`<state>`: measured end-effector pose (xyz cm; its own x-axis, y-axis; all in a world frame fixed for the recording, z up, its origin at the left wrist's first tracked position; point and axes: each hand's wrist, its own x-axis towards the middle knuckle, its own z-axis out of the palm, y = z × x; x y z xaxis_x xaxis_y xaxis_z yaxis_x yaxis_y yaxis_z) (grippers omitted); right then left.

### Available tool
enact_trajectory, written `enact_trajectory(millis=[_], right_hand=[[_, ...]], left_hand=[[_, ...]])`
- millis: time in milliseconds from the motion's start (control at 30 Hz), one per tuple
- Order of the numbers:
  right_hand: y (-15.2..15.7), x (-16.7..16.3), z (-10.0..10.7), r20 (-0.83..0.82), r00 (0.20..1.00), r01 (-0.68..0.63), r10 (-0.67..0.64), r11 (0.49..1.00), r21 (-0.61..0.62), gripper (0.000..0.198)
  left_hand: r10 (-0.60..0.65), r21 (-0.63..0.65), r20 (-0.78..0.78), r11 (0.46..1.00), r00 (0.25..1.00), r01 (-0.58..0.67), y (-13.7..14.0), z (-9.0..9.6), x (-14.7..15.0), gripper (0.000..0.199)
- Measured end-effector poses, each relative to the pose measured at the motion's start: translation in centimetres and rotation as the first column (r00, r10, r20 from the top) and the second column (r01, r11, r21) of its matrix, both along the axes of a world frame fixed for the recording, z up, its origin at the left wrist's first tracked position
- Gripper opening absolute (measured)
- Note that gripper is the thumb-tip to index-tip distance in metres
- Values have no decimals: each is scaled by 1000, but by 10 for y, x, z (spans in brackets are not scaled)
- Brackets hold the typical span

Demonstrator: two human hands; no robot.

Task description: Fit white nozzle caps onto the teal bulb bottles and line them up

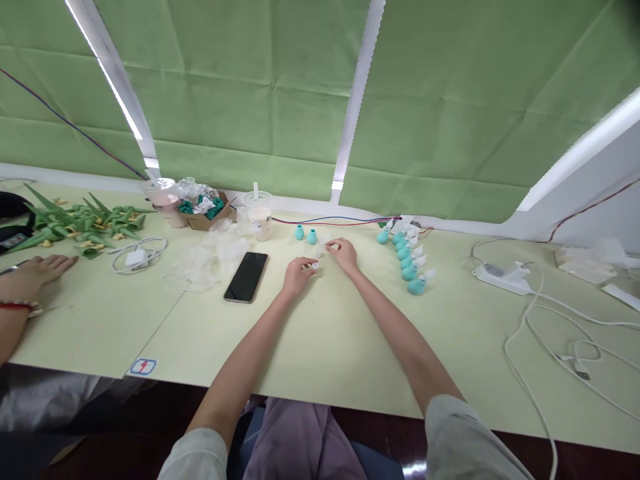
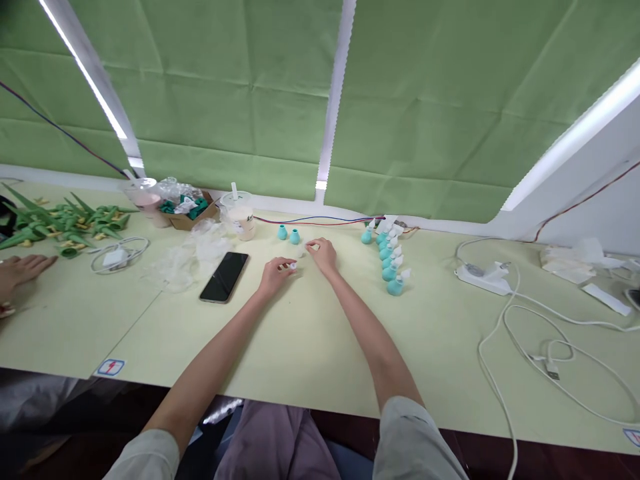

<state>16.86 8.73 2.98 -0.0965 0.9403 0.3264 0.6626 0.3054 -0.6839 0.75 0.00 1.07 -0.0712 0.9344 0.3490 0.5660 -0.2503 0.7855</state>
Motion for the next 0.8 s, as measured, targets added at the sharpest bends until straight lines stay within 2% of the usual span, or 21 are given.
enact_trajectory(millis=[100, 167, 300, 533, 667, 800], right_hand=[[-38, -2, 1, -218, 956, -202, 196, 979, -3, 16], [-58, -2, -3, -328, 915, -244, 235, 970, 15, 18], [-79, -2, -15, -420, 894, -186, 156, 982, -32, 21], [-86, -2, -23, -437, 896, -101, 75, 994, -37, 27], [-84, 1, -29, -426, 902, -129, 75, 987, -100, 25], [-81, 1, -35, -458, 886, -162, 69, 973, -166, 25]], left_hand=[[11, 14, -68, 1000, 998, -10, -2, 1, 1, 21], [2, 27, -123, 1000, 992, 1, -3, 1, 2, 18], [-35, 77, -219, 996, 975, 53, -5, -1, 4, 17], [-8, 243, -358, 965, 934, 102, -4, -8, 2, 16], [-2, 340, -458, 924, 889, 177, -1, -13, -1, 16], [57, 429, -484, 885, 873, 180, -1, -16, -2, 21]])
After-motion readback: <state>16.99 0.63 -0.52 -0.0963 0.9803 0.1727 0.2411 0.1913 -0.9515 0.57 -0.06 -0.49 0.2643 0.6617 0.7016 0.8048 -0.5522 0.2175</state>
